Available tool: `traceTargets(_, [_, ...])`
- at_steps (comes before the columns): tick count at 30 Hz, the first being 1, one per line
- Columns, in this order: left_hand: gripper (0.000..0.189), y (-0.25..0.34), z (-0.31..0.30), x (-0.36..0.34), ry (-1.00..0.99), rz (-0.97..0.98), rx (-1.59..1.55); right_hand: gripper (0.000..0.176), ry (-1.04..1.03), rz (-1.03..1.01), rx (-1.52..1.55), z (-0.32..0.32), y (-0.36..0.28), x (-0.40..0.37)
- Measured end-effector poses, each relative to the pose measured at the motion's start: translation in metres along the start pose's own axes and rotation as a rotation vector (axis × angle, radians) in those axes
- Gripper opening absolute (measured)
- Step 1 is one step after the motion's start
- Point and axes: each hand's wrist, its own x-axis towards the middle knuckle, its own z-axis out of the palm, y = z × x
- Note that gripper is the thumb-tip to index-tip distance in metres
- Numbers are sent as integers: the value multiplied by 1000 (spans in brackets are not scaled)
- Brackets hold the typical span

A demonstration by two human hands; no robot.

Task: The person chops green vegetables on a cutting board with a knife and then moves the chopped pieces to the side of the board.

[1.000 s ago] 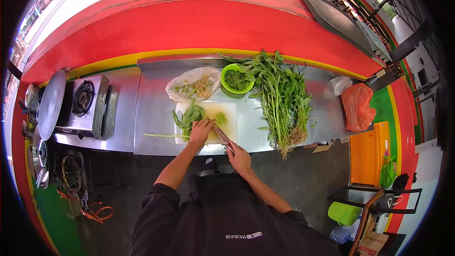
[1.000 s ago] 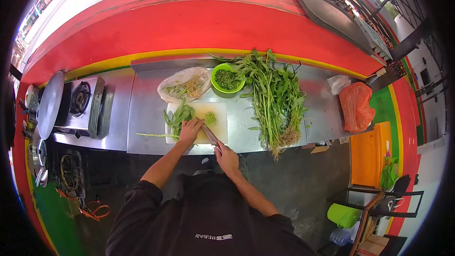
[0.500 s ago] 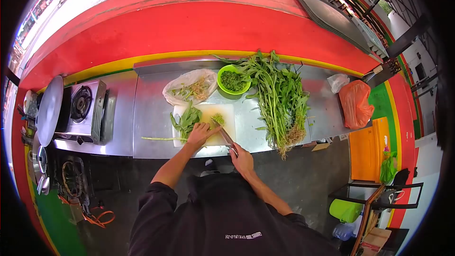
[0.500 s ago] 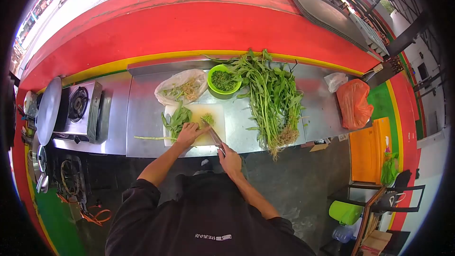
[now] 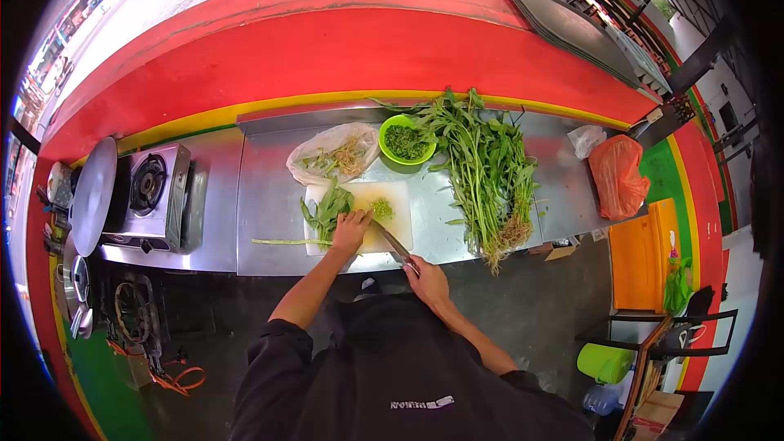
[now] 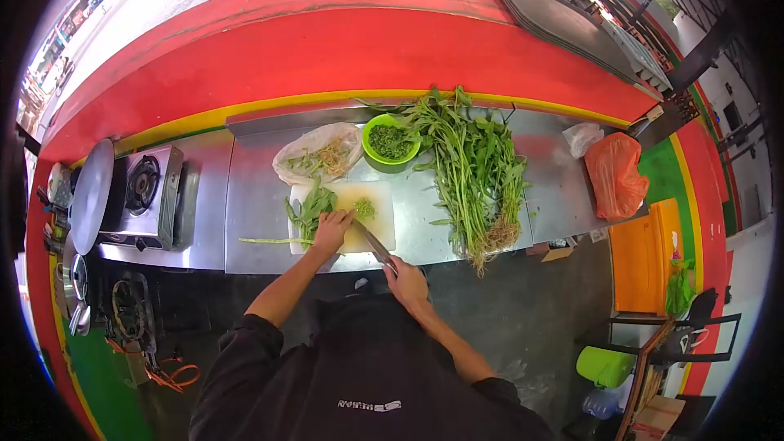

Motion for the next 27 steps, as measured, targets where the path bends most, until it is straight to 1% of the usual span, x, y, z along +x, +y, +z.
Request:
traceTargets(4, [51, -1, 8, -4, 2, -34, -4, 35, -10, -3, 48, -7, 11, -13])
traceTargets(6, [60, 1, 4, -3, 31, -61, -34, 36, 10, 37, 92, -6, 17, -14])
traceTargets(7, [60, 3, 0, -3, 32, -62, -34, 36, 10, 36, 92, -5, 19, -14])
traceTargets(9, [73, 8, -7, -3, 54, -49, -60, 35, 61, 15, 72, -3, 21, -13])
traceTargets(10, [73, 9, -11, -1, 55, -51, -60, 35, 59, 13, 70, -3, 20, -10])
traceTargets(12, [77, 10, -19, -4, -18, 128, 129, 35, 140, -86, -85, 0, 20, -10])
traceTargets(13, [77, 12, -23, -5, -23, 126, 128, 35, 134, -83, -84, 1, 20, -9])
traceTargets(15, [77, 16, -30, -2, -1, 238, 184, 35, 112, -116, -161, 0, 18, -1])
traceTargets(16, [76, 16, -35, 0, -6, 292, 226, 34, 76, -81, -181, 0, 16, 1])
traceTargets(17, [76, 17, -38, 3, -8, 289, 224, 34, 72, -81, -182, -2, 13, 3])
traceTargets(19, [72, 15, -36, 4, 42, 347, 232, 33, 95, -126, -147, -1, 13, 5])
traceTargets(23, [69, 13, -23, 2, 8, 311, 195, 33, 79, -90, -144, 0, 12, 3])
traceTargets(25, [64, 14, -18, -1, -28, 200, 158, 33, 65, -44, -103, -4, 7, -3])
traceTargets(26, [64, 14, -16, -3, -31, 201, 156, 33, 63, -39, -103, -4, 7, -6])
traceTargets(27, [64, 12, -15, -4, -45, 159, 150, 34, 66, -53, -75, -4, 9, -8])
